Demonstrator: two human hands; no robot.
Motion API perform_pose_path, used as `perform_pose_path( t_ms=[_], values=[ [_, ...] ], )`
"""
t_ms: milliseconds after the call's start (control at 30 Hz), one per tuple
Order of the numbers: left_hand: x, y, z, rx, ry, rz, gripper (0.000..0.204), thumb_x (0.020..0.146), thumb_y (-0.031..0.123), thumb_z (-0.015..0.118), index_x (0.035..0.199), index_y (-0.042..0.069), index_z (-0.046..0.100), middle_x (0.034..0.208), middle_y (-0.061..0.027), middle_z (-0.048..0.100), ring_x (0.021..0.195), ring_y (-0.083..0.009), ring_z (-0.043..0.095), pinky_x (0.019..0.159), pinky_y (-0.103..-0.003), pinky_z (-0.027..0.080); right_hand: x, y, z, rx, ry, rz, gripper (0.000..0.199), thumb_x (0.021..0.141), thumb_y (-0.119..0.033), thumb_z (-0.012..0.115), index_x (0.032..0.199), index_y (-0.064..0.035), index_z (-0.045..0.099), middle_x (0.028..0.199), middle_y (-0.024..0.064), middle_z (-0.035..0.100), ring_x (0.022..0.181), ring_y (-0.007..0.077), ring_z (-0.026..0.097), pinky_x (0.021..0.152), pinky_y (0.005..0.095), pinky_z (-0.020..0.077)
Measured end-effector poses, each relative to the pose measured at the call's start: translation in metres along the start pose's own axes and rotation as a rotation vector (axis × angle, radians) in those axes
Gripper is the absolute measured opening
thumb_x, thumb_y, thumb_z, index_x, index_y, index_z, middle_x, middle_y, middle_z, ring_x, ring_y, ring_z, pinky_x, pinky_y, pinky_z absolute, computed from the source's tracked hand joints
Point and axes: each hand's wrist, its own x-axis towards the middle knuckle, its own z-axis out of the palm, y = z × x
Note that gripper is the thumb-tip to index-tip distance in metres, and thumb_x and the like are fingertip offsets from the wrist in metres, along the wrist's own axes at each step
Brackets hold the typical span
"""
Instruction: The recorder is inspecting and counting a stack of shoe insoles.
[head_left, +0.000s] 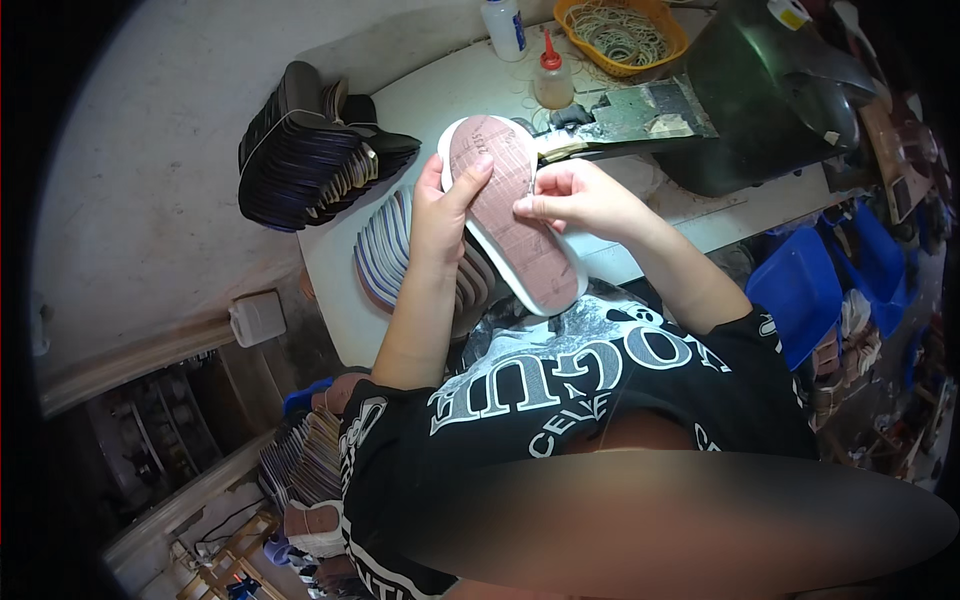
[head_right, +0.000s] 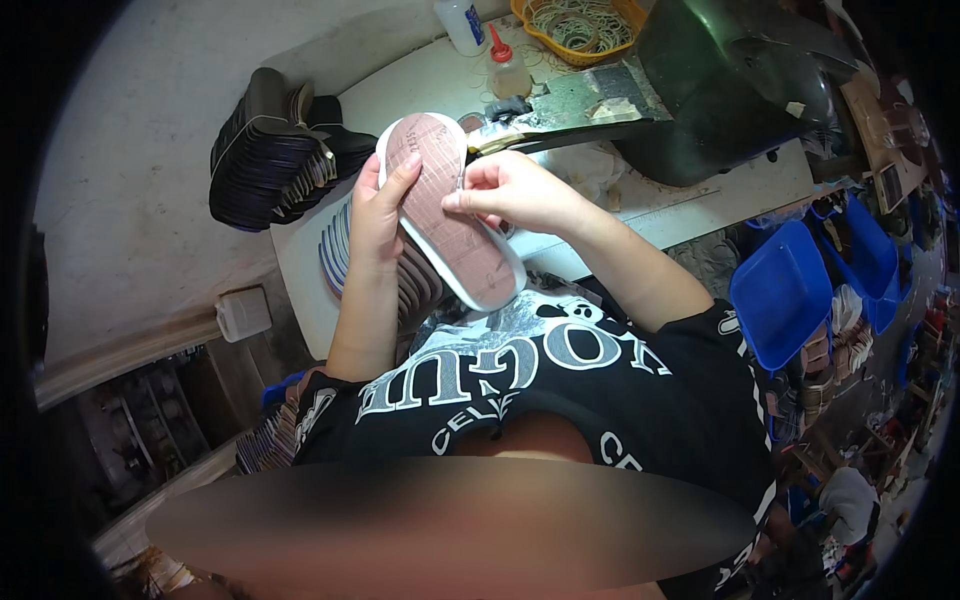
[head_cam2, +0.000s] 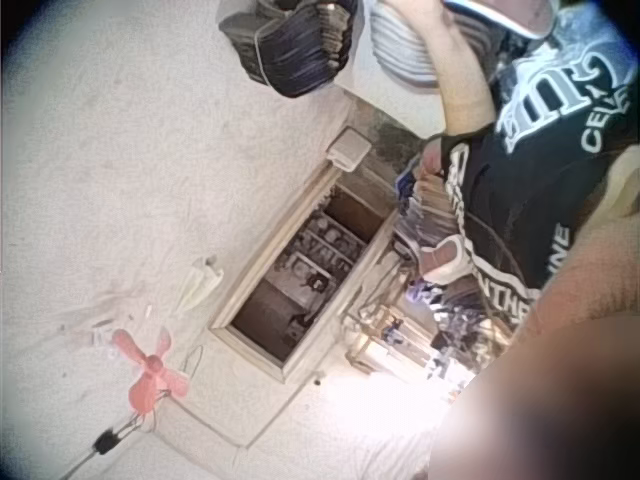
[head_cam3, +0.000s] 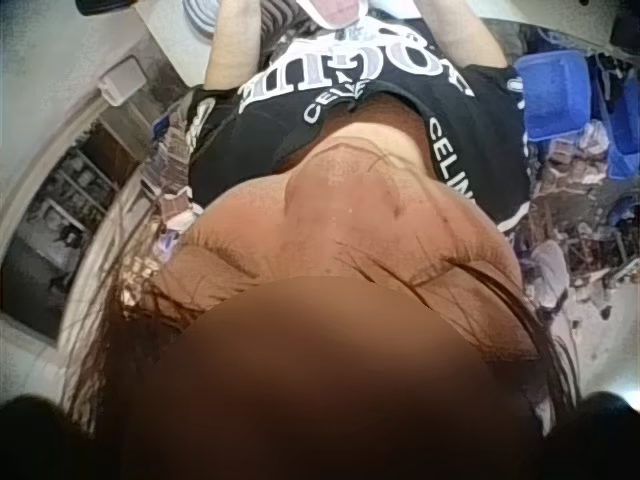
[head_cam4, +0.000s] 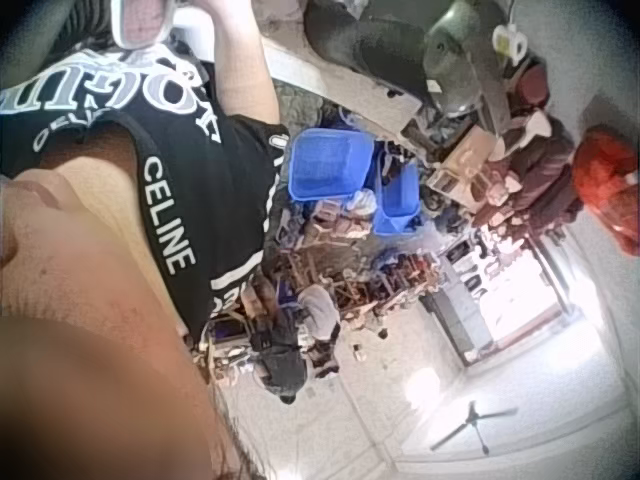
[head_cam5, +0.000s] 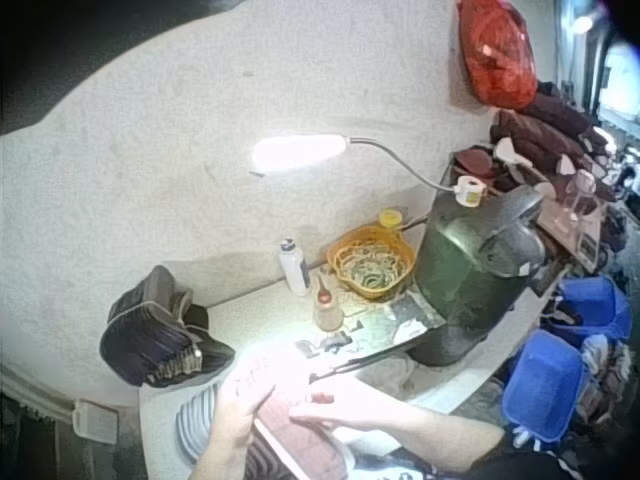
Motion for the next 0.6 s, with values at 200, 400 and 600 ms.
perform_pose_path(
  t_ms=[200,400,600],
  values=[
    [0.037,-0.021,-0.005,-0.016,0.029,0.037,0.033,0.081,0.011,0.068,0.109,-0.001,0.057,0.101,-0.0090,0.064,0.088,-0.0143,0.062,0.081,-0.026,0.049,-0.008,0.008,0.001,0.238,0.190,-0.001,0.048,0.094,-0.045,0.050,0.065,-0.0082,0.058,0.057,-0.0045,0.050,0.051,0.0027,0.041,0.048,0.0204,0.0317],
    [0.059,-0.032,0.020,-0.036,0.015,0.009,0.032,0.081,0.012,0.068,0.108,-0.003,0.058,0.101,-0.0114,0.065,0.088,-0.0170,0.064,0.081,-0.028,0.051,-0.037,0.045,-0.038,0.408,0.166,-0.028,0.042,0.094,-0.039,0.051,0.087,-0.0013,0.067,0.078,0.0048,0.066,0.063,0.0082,0.060,0.058,0.0191,0.0477],
    [0.074,-0.022,0.037,0.073,-0.066,-0.047,0.033,0.083,0.016,0.067,0.107,-0.006,0.058,0.099,-0.0142,0.065,0.088,-0.0210,0.065,0.078,-0.030,0.053,-0.068,0.019,-0.010,0.527,0.093,0.128,0.030,0.089,-0.024,0.059,0.096,0.0045,0.063,0.080,0.0132,0.068,0.063,0.0166,0.066,0.058,0.0267,0.0555]
  ],
)
